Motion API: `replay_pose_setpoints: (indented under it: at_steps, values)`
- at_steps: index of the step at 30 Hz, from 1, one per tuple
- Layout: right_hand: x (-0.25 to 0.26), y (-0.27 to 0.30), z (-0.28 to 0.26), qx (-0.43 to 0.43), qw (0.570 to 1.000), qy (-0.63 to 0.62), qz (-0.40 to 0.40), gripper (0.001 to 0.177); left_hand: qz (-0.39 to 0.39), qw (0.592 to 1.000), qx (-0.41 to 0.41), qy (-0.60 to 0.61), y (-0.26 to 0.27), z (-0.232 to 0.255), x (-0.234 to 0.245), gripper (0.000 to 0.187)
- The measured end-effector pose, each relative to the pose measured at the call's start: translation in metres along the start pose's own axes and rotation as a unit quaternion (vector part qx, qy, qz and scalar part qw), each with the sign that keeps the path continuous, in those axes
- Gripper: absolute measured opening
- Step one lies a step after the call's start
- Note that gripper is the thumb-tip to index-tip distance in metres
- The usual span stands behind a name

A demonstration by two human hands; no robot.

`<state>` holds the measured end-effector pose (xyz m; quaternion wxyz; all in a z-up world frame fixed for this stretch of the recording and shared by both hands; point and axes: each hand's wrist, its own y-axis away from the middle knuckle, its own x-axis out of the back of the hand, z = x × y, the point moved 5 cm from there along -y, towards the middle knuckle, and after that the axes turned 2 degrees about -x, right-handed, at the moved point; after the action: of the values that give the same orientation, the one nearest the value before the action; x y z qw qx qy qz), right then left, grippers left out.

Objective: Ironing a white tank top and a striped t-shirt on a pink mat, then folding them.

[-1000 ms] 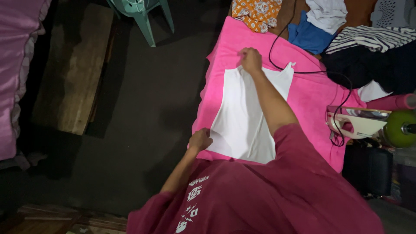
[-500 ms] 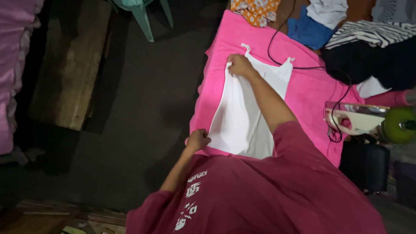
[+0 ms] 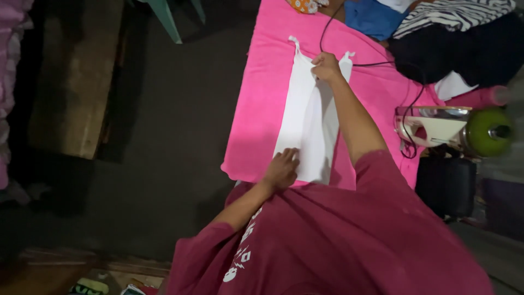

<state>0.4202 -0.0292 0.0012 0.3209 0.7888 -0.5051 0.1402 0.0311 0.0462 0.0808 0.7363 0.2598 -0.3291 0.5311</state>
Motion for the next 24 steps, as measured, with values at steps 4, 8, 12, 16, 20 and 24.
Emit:
replay_pose_setpoints:
  at_steps: [4, 8, 12, 16, 20, 24]
  values:
    - [0.017, -0.001, 0.04, 0.047, 0.995, 0.053, 0.068, 0.022, 0.011, 0.998, -0.045, -0.042, -0.012, 0.025, -0.029, 0.031]
    - [0.024, 0.0, 0.068, 0.055, 0.993, 0.047, 0.095, 0.017, 0.001, 0.994, -0.007, -0.105, -0.02, 0.034, -0.057, 0.025]
    - [0.027, -0.007, 0.075, 0.085, 0.991, 0.025, 0.102, 0.016, -0.002, 0.998, 0.022, -0.066, -0.022, 0.047, -0.063, 0.022]
    - [0.03, 0.01, 0.063, 0.096, 0.99, 0.028, 0.099, 0.017, 0.04, 0.993, 0.024, -0.105, -0.025, 0.052, -0.069, 0.03]
    - [0.037, 0.05, 0.023, 0.121, 0.973, 0.167, 0.107, 0.017, -0.032, 0.999, 0.025, -0.003, -0.027, 0.054, -0.066, 0.046]
    - [0.038, 0.07, 0.006, 0.14, 0.958, 0.228, 0.105, 0.02, -0.031, 0.998, 0.043, 0.035, -0.033, 0.042, -0.061, 0.049]
